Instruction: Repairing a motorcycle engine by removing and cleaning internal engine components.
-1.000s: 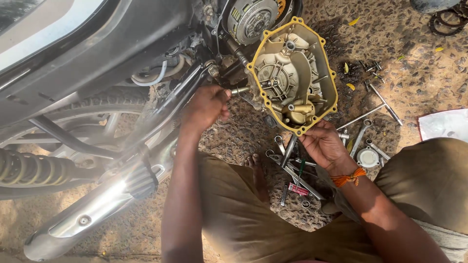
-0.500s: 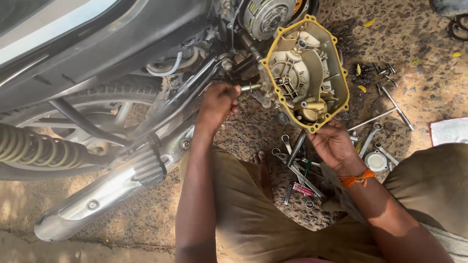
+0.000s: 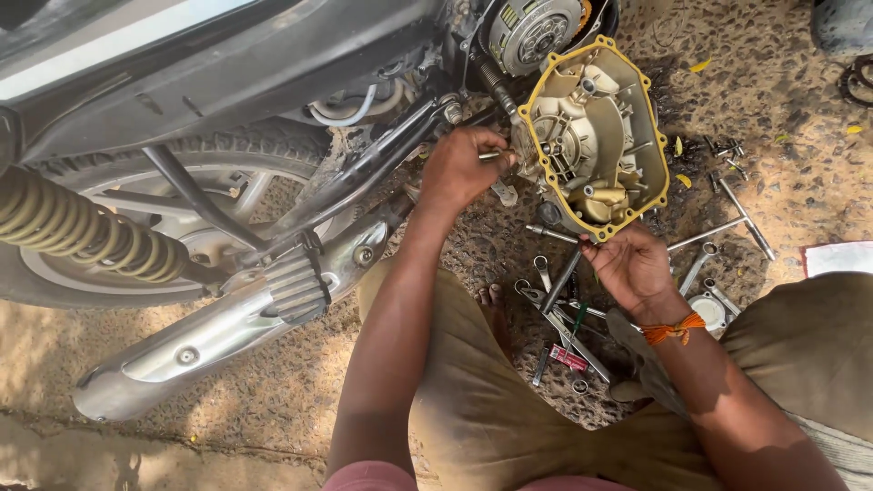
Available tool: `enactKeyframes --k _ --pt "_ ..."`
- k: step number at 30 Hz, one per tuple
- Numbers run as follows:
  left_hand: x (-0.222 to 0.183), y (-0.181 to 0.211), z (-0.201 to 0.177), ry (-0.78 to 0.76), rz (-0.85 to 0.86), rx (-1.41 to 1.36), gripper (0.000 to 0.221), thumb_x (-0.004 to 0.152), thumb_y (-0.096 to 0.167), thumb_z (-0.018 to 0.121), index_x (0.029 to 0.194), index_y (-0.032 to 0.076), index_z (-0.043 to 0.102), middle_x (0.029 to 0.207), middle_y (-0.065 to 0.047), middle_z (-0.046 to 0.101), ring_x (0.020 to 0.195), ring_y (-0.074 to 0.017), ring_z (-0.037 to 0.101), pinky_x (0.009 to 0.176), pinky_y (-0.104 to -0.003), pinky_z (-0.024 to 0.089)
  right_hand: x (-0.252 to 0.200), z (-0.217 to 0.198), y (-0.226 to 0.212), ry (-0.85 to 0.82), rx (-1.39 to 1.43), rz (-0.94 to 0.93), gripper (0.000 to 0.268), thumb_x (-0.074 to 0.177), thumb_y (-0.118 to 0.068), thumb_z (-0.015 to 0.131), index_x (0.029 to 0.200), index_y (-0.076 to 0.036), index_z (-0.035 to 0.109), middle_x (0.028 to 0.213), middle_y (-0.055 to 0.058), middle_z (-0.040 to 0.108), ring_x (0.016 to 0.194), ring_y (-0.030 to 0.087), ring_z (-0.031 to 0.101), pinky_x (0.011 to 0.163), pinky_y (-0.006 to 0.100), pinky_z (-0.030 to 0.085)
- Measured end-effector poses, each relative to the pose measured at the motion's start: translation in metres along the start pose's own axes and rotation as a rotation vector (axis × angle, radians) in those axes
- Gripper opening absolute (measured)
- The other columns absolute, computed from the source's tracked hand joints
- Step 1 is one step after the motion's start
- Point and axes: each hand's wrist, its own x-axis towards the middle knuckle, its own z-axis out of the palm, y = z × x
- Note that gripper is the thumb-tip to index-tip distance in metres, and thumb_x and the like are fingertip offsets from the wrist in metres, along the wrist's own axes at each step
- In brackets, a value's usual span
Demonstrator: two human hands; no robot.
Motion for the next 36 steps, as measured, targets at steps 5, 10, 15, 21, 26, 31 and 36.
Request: enactKeyframes --k 5,10,15,21,26,31,36 --pt "0.001 -0.012 -0.014 -0.070 -0.084 -0.059 0.018 0.079 0.026 0.083 0.094 0.018 0.078 0.095 0.000 0.079 0.087 -0.0139 0.074 0.086 -0.033 0.057 0.003 -0.005 0.000 -0.049 0.046 0.003 0.013 0.094 -0.007 0.056 0.096 0.001 0.066 0.098 0.012 0.071 0.101 0.028 0.069 0.095 0.043 0.055" --pt "-0.001 -0.031 -0.007 -0.064 -0.012 -0.264 0.021 0.080 0.014 0.080 0.098 0.010 0.071 0.087 -0.003 0.071 0.075 -0.0116 0.068 0.068 -0.028 0.057 -0.012 0.052 -0.017 -0.011 0.003 -0.010 0.035 0.094 -0.027 0.054 0.117 -0.002 0.063 0.115 0.012 0.071 0.105 0.026 0.066 0.095 0.043 0.051" --pt "0.001 -0.044 0.005 -0.087 0.041 -0.298 0.015 0.090 0.018 0.076 0.100 0.008 0.072 0.086 -0.004 0.068 0.073 -0.0106 0.063 0.064 -0.027 0.055 -0.018 0.066 -0.017 -0.034 0.038 -0.025 0.055 0.091 -0.036 0.054 0.136 -0.005 0.057 0.128 0.009 0.069 0.110 0.023 0.065 0.095 0.042 0.051" --pt "-0.016 -0.029 -0.007 -0.104 0.021 -0.328 0.020 0.097 0.023 0.066 0.109 0.007 0.068 0.084 -0.007 0.070 0.063 -0.0128 0.061 0.056 -0.031 0.050 -0.015 0.041 -0.014 -0.084 0.081 -0.034 0.042 0.092 -0.024 0.056 0.128 -0.003 0.062 0.125 0.010 0.070 0.114 0.023 0.065 0.096 0.043 0.051" --pt "-0.030 -0.031 -0.001 0.014 0.053 -0.241 0.030 0.100 0.026 0.068 0.117 0.001 0.065 0.088 -0.012 0.072 0.065 -0.0144 0.065 0.057 -0.031 0.052 -0.006 0.003 -0.005 -0.059 0.055 -0.043 0.028 0.092 -0.006 0.055 0.117 0.004 0.062 0.114 0.011 0.070 0.107 0.022 0.065 0.096 0.040 0.052" --pt "-0.043 -0.043 0.001 0.108 -0.049 -0.533 0.025 0.098 0.021 0.063 0.112 0.002 0.070 0.084 -0.009 0.074 0.066 -0.0128 0.070 0.058 -0.028 0.059 -0.006 0.004 -0.004 -0.022 -0.032 -0.027 0.038 0.084 0.000 0.050 0.120 0.005 0.062 0.101 0.008 0.065 0.094 0.018 0.060 0.089 0.036 0.052" --pt "-0.038 -0.019 -0.014 0.094 -0.228 -0.642 0.021 0.100 0.016 0.065 0.096 -0.005 0.069 0.074 -0.012 0.069 0.057 -0.0171 0.064 0.052 -0.031 0.054 -0.005 0.015 -0.001 0.003 -0.129 -0.019 0.037 0.086 -0.001 0.051 0.123 0.001 0.058 0.102 0.006 0.066 0.089 0.015 0.059 0.081 0.033 0.049"
